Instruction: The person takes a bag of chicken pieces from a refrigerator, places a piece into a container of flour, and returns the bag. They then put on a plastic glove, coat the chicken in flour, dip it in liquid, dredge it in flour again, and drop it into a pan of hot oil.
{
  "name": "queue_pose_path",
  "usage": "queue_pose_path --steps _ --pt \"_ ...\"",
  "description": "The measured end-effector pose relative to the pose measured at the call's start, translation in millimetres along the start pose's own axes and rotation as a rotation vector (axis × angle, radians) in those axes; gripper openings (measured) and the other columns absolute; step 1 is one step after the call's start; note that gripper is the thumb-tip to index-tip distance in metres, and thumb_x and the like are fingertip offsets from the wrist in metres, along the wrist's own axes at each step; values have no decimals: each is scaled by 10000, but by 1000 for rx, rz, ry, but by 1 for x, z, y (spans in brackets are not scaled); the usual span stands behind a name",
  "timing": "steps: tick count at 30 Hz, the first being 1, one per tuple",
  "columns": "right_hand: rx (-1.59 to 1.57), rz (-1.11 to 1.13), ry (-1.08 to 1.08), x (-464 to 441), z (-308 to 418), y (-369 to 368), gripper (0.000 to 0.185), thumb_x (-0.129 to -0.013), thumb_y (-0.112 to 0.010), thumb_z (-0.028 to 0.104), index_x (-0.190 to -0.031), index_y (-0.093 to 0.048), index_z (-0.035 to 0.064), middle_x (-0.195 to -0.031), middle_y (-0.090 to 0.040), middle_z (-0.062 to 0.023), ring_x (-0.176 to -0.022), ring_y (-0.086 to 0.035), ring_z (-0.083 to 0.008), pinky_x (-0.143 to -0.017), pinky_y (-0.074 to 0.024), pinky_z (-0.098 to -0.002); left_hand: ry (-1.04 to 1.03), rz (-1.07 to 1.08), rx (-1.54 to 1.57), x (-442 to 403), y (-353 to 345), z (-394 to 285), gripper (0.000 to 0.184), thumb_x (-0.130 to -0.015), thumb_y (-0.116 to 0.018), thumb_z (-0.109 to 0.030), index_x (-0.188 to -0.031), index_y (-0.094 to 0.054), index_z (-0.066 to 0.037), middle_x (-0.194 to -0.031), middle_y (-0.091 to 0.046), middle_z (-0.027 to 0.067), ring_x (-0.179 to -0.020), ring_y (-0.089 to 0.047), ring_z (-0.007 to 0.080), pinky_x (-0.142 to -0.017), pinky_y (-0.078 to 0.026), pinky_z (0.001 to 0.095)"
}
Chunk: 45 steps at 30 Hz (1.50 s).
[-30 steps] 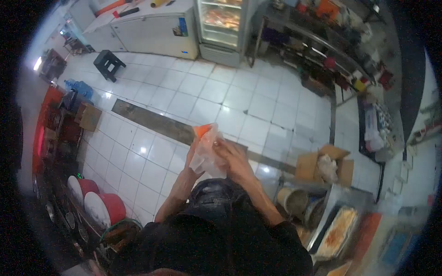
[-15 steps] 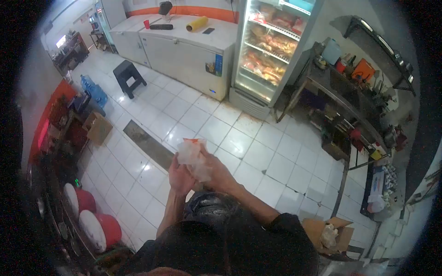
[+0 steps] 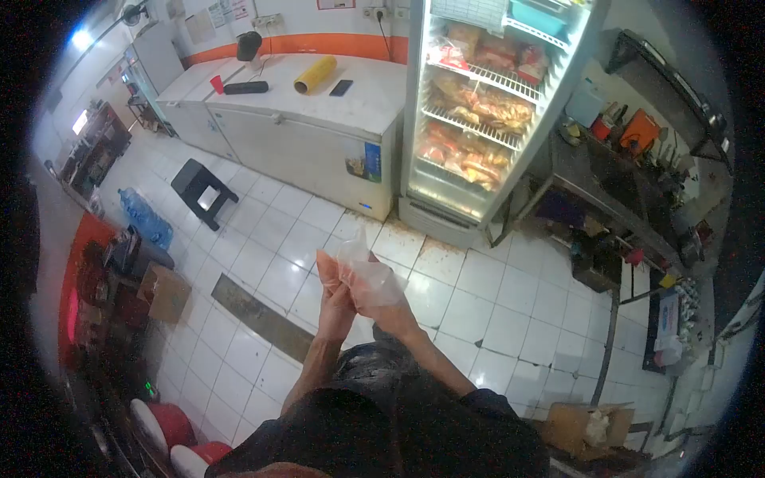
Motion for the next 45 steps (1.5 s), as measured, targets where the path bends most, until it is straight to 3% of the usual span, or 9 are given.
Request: queue_pose_path --steps 3,7,9,15,18,22,33,34,45 --pt "419 -16 461 -67 17 4 730 -846 -722 153 -1447 -342 -13 -1353 -498 -226 -1248 -502 -361 -1047 -421 -423 -53 -12 -139 -71 0 -25 432 -1044 -469 -228 -1441 -367 -92 -1362 -522 58 -1232 -527 190 -985 -472 365" --pt "451 63 499 -173 7 15 941 -810 -754 221 -1511 -168 -1 -1483 -347 -272 -1361 -368 -454 -1122 -336 -486 -295 -21 -10 -148 -48 -84 530 -1057 -415 -348 -1500 -295 -82 -1434 -459 84 -1324 -446 222 -1104 -369 412" --pt "478 116 357 -214 4 24 961 -824 -740 318 -1512 -154 -8 -1530 -280 -260 -1411 -275 -471 -1127 -312 -533 -23 96 156 -195 6 -84 611 -1042 -406 -443 -1520 -264 -91 -1467 -426 89 -1375 -382 237 -1151 -298 422" --pt "1039 706 236 -353 41 71 814 -868 -652 504 -1491 -341 82 -1535 -310 -230 -1455 -163 -461 -1159 -208 -589 -78 -54 -388 -307 28 -127 478 -948 -589 -150 -1379 -410 -45 -1212 -570 108 -1082 -603 225 -843 -540 398" --pt "435 -137 246 -430 86 120 773 -893 -676 375 -1477 -330 4 -1520 -325 -246 -1439 -270 -373 -1178 -231 -463 50 -56 -115 -349 59 -144 478 -948 -589 -125 -1389 -418 -52 -1213 -576 84 -1080 -602 223 -890 -526 379" --pt "490 -1057 415 -551 99 190 766 -823 -756 340 -1402 -381 6 -1322 -488 -218 -1244 -474 -372 -1050 -381 -462 164 -71 -150 -398 97 -188 456 -960 -568 -132 -1387 -429 -50 -1192 -587 81 -1088 -601 229 -864 -537 414" --pt "417 -1226 286 -598 79 204 379 -884 -699 262 -1059 -497 -8 -916 -625 -168 -822 -609 -336 -752 -480 -442 -52 186 -691 -524 52 -313 543 -940 -572 -100 -1427 -338 -52 -1233 -539 106 -1108 -580 216 -866 -539 391" --pt "362 -1219 331 -596 80 200 378 -889 -693 272 -1041 -491 -9 -895 -624 -155 -815 -610 -305 -745 -477 -436 25 297 -657 -550 57 -308 569 -924 -532 -36 -1438 -289 1 -1346 -466 154 -1233 -510 224 -1036 -428 356" --pt "348 -1622 339 -416 0 93 894 -672 -856 27 -1376 -304 3 -1275 -457 -131 -1131 -488 -235 -933 -462 -390 -302 1065 -875 -629 -221 -203 586 -805 -502 81 -1376 -464 -49 -1261 -582 186 -1218 -550 300 -1023 -424 373"
Point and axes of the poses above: each hand's wrist, its own x-axis away from the middle knuckle, its own y-axis out of the back of the hand, z = x × y, the point moved 1 cm from there along -x, towards the middle knuckle
